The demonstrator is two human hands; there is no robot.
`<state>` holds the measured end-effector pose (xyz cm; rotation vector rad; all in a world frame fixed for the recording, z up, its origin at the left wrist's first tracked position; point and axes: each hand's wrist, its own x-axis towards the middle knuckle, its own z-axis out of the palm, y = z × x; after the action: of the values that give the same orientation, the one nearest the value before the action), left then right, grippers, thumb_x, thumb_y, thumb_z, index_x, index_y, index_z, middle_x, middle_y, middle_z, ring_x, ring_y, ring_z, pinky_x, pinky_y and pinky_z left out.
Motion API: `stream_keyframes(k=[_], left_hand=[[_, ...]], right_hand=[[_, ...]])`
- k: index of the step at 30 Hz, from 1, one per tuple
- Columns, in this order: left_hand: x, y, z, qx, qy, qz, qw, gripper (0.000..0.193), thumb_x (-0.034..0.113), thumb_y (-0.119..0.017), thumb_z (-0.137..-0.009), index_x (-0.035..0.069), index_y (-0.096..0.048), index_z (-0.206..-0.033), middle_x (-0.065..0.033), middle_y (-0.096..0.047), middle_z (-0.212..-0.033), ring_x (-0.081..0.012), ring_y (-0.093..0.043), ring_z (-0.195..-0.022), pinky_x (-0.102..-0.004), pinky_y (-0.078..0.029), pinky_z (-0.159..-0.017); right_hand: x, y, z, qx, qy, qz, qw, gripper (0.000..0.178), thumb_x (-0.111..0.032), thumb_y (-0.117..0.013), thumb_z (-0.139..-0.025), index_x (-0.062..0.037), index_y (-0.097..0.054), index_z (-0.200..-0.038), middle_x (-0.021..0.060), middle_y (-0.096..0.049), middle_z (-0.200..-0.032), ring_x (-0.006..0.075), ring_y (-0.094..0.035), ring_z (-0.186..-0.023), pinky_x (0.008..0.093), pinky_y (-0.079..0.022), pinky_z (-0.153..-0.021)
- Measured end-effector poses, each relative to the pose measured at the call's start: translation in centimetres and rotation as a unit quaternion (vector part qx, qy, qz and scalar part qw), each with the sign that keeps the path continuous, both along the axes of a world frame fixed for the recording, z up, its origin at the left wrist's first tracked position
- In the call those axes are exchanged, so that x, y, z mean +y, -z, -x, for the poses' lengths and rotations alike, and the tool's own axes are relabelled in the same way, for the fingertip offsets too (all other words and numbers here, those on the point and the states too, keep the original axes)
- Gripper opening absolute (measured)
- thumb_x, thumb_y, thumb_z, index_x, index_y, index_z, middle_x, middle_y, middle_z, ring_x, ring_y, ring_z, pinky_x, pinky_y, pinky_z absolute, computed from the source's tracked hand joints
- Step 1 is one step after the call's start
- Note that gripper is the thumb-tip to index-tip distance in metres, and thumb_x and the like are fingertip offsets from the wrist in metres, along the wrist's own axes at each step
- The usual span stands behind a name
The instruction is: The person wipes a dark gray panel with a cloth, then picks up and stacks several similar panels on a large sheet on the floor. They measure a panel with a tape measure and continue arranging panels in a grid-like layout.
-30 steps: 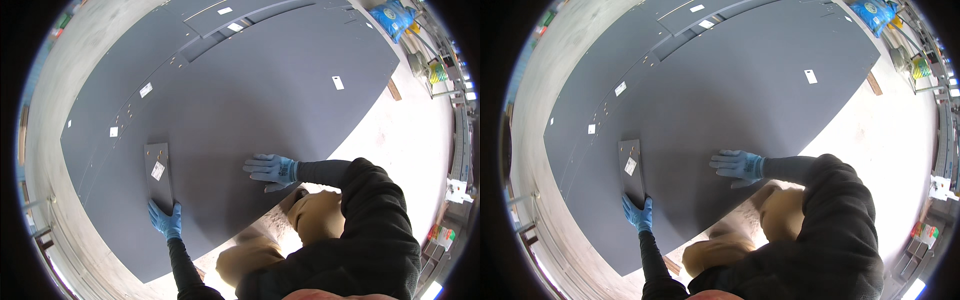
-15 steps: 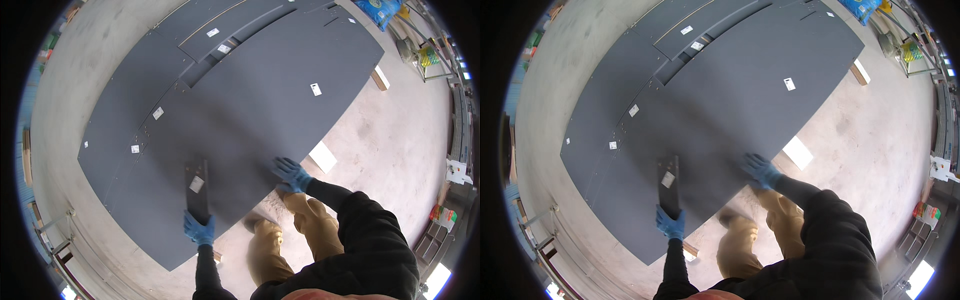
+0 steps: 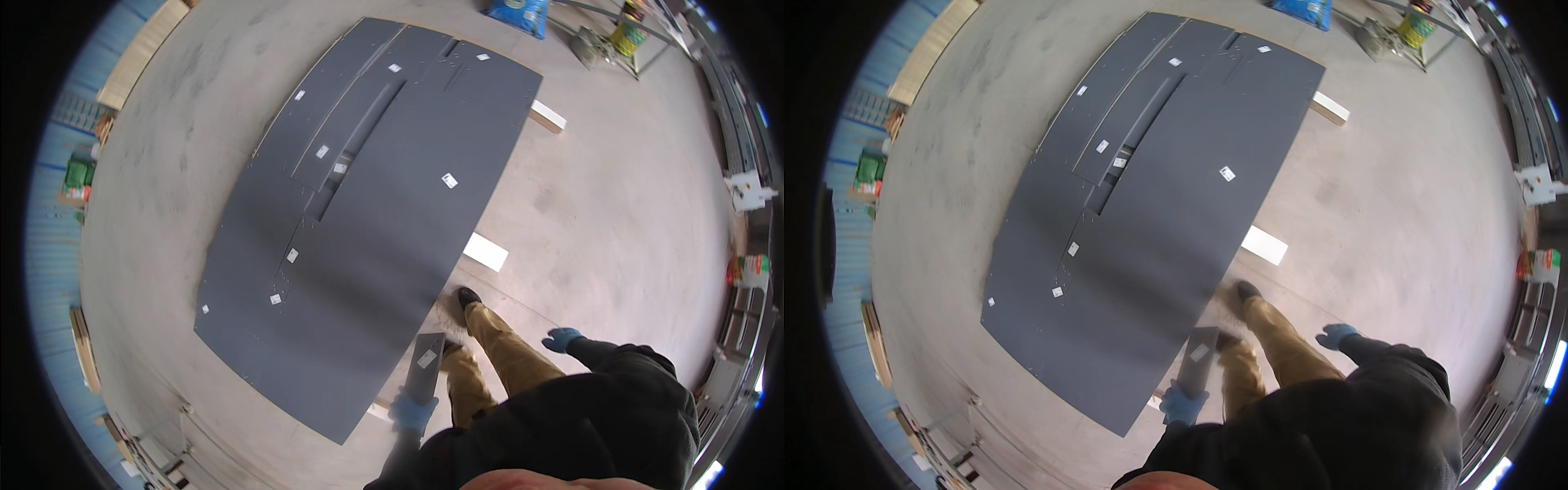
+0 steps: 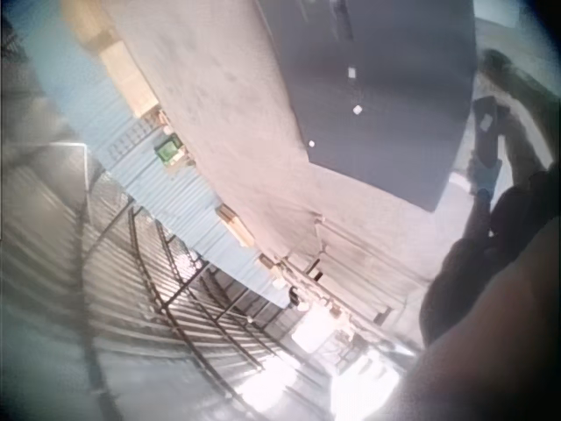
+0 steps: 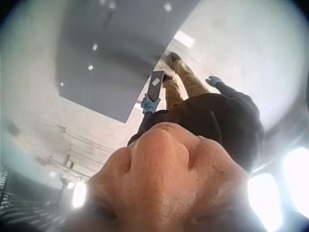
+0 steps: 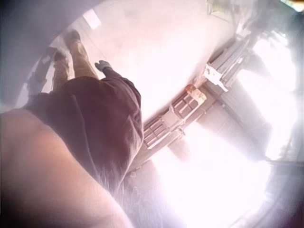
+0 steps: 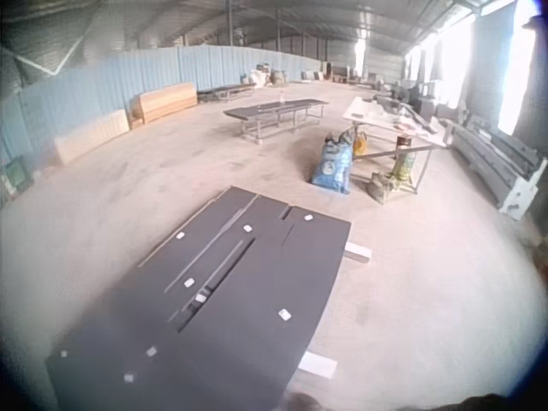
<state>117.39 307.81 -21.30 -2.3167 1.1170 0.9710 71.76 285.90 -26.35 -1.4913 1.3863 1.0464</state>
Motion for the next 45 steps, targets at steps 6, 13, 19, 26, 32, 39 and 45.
stream_keyframes(k=[6, 13, 19, 26, 32, 39, 45], left_hand=[[-1.5, -5.4, 1.0, 0.022, 0.039, -0.007, 0.999, 0.121, 0.081, -0.076, -0.07, 0.001, -0.042, -0.155, -0.0223, -0.065, -0.134, -0.0414, -0.064, -0.12, -0.0534, -0.05, -0.1], [-7.2, -9.5, 0.1, 0.014, 0.0, -0.002, 1.0, 0.111, 0.075, -0.082, -0.069, 0.007, -0.047, -0.15, -0.0231, -0.061, -0.14, -0.0426, -0.055, -0.132, -0.0558, -0.042, -0.11], [-14.9, -10.3, 2.7, 0.004, -0.059, 0.023, 0.998, 0.105, 0.073, -0.085, -0.065, 0.007, -0.056, -0.141, -0.0237, -0.067, -0.131, -0.0401, -0.064, -0.125, -0.0529, -0.049, -0.104], [-28.1, -12.0, 13.3, 0.034, -0.144, 0.092, 0.985, 0.1, 0.067, -0.089, -0.068, -0.005, -0.061, -0.131, -0.0233, -0.074, -0.116, -0.035, -0.072, -0.109, -0.0447, -0.055, -0.098], [-42.5, -13.5, 27.5, 0.113, -0.143, 0.114, 0.977, 0.1, 0.067, -0.089, -0.069, -0.01, -0.062, -0.126, -0.0266, -0.073, -0.117, -0.0355, -0.071, -0.11, -0.045, -0.054, -0.098], [-59.8, -11.1, 38.4, 0.152, -0.001, 0.112, 0.982, 0.128, 0.071, -0.086, -0.07, -0.004, -0.035, -0.159, -0.0302, -0.047, -0.157, -0.044, -0.047, -0.145, -0.0467, -0.038, -0.121], [-77.9, -8.7, 44.9, 0.143, 0.051, 0.085, 0.985, 0.127, 0.068, -0.083, -0.073, -0.007, -0.03, -0.16, -0.0308, -0.047, -0.157, -0.0442, -0.045, -0.147, -0.0483, -0.038, -0.121]], right_hand=[[1.3, -6.9, -3.0, -0.137, 0.176, 0.118, 0.968, 0.065, -0.058, -0.052, -0.098, -0.0069, -0.068, -0.135, 0.0223, -0.066, -0.139, 0.0406, -0.059, -0.133, 0.046, -0.045, -0.114], [4.1, -14.6, 2.1, -0.155, 0.233, 0.155, 0.947, 0.057, -0.053, -0.053, -0.098, -0.0073, -0.071, -0.127, 0.0214, -0.068, -0.134, 0.0418, -0.062, -0.127, 0.0478, -0.048, -0.109], [6.1, -13.0, 12.8, -0.078, 0.347, 0.182, 0.916, 0.064, -0.054, -0.062, -0.097, -0.0018, -0.07, -0.133, 0.0221, -0.07, -0.134, 0.0352, -0.065, -0.129, 0.0435, -0.049, -0.11], [3.8, -9.8, 26.1, -0.042, 0.487, 0.111, 0.865, 0.066, -0.056, -0.061, -0.096, -0.0068, -0.068, -0.139, 0.02, -0.065, -0.143, 0.0365, -0.057, -0.138, 0.0447, -0.044, -0.117], [-6.7, -11.6, 40.2, -0.031, 0.534, 0.168, 0.828, 0.068, -0.055, -0.061, -0.096, -0.0027, -0.066, -0.139, 0.0217, -0.065, -0.143, 0.0362, -0.057, -0.138, 0.0452, -0.043, -0.118], [-25.4, -13.6, 48.6, -0.021, 0.495, 0.226, 0.839, 0.064, -0.051, -0.058, -0.097, -0.0029, -0.067, -0.138, 0.0219, -0.063, -0.144, 0.0369, -0.057, -0.138, 0.0443, -0.044, -0.116], [-41.6, -12.1, 49.6, -0.11, 0.509, 0.192, 0.832, 0.068, -0.056, -0.061, -0.097, -0.0046, -0.065, -0.142, 0.0202, -0.063, -0.146, 0.0347, -0.056, -0.14, 0.0431, -0.042, -0.118]])
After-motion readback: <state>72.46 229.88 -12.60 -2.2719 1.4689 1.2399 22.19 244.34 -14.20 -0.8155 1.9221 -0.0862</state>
